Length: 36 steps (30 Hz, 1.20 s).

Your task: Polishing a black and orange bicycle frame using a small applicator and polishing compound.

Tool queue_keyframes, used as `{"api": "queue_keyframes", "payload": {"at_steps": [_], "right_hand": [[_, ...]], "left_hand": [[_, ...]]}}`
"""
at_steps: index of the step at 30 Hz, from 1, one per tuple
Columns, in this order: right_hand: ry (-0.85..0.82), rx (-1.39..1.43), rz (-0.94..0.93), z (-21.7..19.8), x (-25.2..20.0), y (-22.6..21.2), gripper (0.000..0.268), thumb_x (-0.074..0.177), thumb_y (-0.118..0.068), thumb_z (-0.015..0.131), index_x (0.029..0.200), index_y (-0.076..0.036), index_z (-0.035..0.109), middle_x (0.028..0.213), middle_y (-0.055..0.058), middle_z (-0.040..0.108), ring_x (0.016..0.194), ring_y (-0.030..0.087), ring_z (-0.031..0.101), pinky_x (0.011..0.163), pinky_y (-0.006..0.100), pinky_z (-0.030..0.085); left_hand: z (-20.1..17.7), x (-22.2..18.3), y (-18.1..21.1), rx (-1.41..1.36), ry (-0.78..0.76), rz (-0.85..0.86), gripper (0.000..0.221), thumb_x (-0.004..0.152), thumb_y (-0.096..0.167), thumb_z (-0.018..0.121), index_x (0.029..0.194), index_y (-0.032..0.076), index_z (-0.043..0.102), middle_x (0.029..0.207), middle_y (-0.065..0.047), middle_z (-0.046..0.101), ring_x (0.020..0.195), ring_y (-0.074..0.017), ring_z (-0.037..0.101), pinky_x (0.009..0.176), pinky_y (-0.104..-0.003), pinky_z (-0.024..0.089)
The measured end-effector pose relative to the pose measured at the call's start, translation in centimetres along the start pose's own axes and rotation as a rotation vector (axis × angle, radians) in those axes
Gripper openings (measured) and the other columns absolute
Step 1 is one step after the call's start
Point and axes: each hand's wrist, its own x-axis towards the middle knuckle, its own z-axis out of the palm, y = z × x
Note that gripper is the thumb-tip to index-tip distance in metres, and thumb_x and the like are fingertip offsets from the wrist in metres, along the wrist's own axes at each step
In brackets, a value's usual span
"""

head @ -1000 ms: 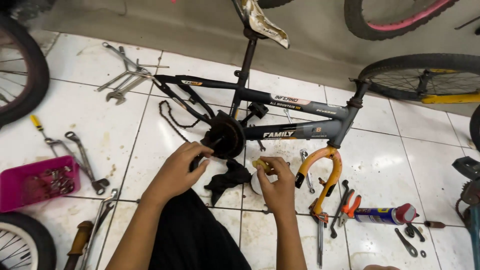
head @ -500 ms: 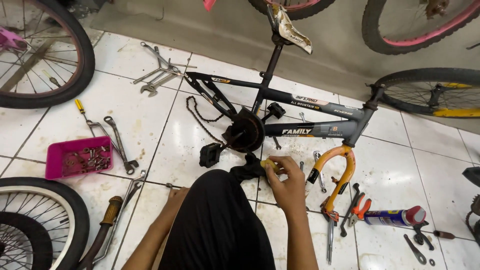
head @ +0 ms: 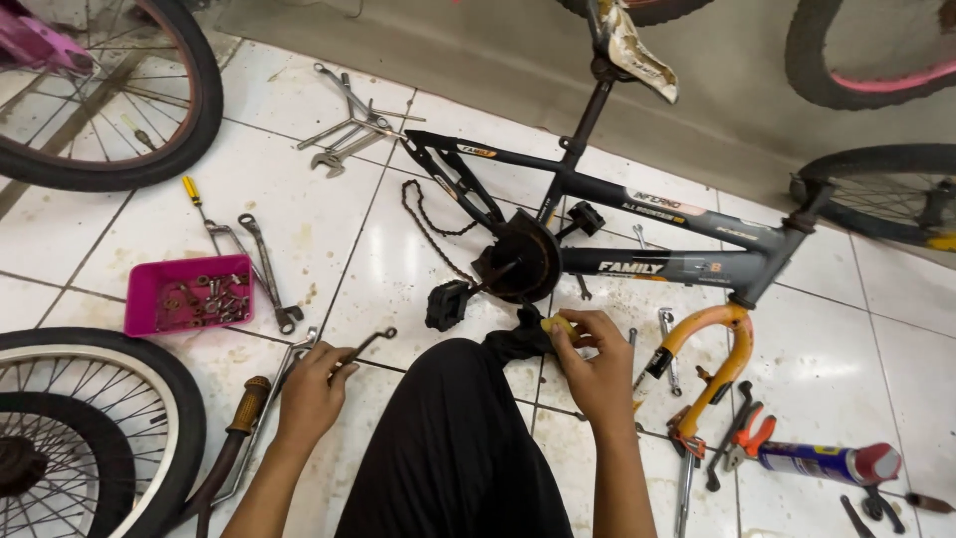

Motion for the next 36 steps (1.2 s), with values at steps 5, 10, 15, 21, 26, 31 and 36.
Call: {"api": "queue_keyframes", "payload": {"at_steps": [5, 10, 15, 21, 26, 31, 36], "right_hand": [[0.021, 0.143, -0.101, 5.3, 2.0, -1.1, 0.017, 0.088, -0.005, 0.078, 0.104, -0.002, 0.078, 0.091, 0.014, 0.075, 0.082, 0.025, 0.071, 0.071, 0.036, 0.060], [-0.137, 0.245, -0.149, 13.1, 3.3, -3.9, 0.018, 0.086, -0.004, 0.078, 0.104, 0.000, 0.078, 0.090, 0.015, 0.074, 0.081, 0.027, 0.071, 0.069, 0.036, 0.061], [-0.406, 0.255, -0.154, 21.4, 2.9, -7.0, 0.020, 0.084, -0.003, 0.078, 0.103, 0.000, 0.077, 0.091, 0.016, 0.073, 0.079, 0.028, 0.073, 0.070, 0.037, 0.061], [-0.649, 0.208, -0.143, 28.2, 1.5, -8.4, 0.022, 0.085, -0.003, 0.075, 0.107, 0.002, 0.075, 0.094, 0.018, 0.072, 0.082, 0.030, 0.073, 0.076, 0.038, 0.060], [-0.727, 0.158, -0.117, 30.0, 0.5, -8.7, 0.022, 0.087, -0.004, 0.074, 0.108, 0.001, 0.075, 0.097, 0.017, 0.073, 0.084, 0.029, 0.073, 0.078, 0.037, 0.060], [-0.747, 0.124, -0.088, 30.5, 0.4, -8.3, 0.023, 0.087, -0.004, 0.074, 0.110, 0.002, 0.075, 0.099, 0.018, 0.073, 0.086, 0.029, 0.072, 0.078, 0.037, 0.059], [-0.767, 0.117, -0.044, 30.6, 0.6, -8.5, 0.024, 0.089, -0.005, 0.072, 0.111, 0.004, 0.074, 0.101, 0.020, 0.072, 0.089, 0.030, 0.072, 0.080, 0.038, 0.058]], "left_hand": [[-5.7, 2.0, 3.8, -0.011, 0.017, -0.276, 0.023, 0.093, 0.017, 0.074, 0.110, 0.003, 0.074, 0.100, -0.013, 0.071, 0.090, -0.0292, 0.074, 0.072, -0.037, 0.062], [-7.2, 2.2, 2.8, -0.017, 0.062, -0.378, 0.024, 0.086, 0.010, 0.077, 0.107, 0.000, 0.075, 0.096, -0.014, 0.071, 0.085, -0.0316, 0.075, 0.069, -0.038, 0.063], [-9.0, 2.1, 0.8, 0.008, 0.070, -0.449, 0.024, 0.085, 0.008, 0.076, 0.107, -0.001, 0.074, 0.094, -0.014, 0.070, 0.079, -0.0297, 0.076, 0.066, -0.038, 0.064], [-10.6, 3.0, -1.1, -0.008, 0.035, -0.517, 0.025, 0.085, 0.011, 0.073, 0.108, 0.000, 0.075, 0.092, -0.013, 0.070, 0.077, -0.0292, 0.076, 0.064, -0.038, 0.062], [-11.6, 3.4, -1.5, 0.042, -0.034, -0.535, 0.027, 0.088, 0.011, 0.065, 0.111, 0.000, 0.074, 0.094, -0.014, 0.069, 0.081, -0.0309, 0.075, 0.066, -0.038, 0.060], [-11.7, 4.8, -2.3, 0.150, -0.138, -0.437, 0.030, 0.091, 0.013, 0.061, 0.116, 0.003, 0.074, 0.096, -0.017, 0.070, 0.089, -0.0357, 0.073, 0.071, -0.041, 0.058], [-11.1, 5.5, -3.5, 0.158, -0.215, -0.432, 0.028, 0.091, 0.004, 0.059, 0.114, -0.007, 0.071, 0.096, -0.021, 0.070, 0.091, -0.0353, 0.072, 0.075, -0.040, 0.058]]}}
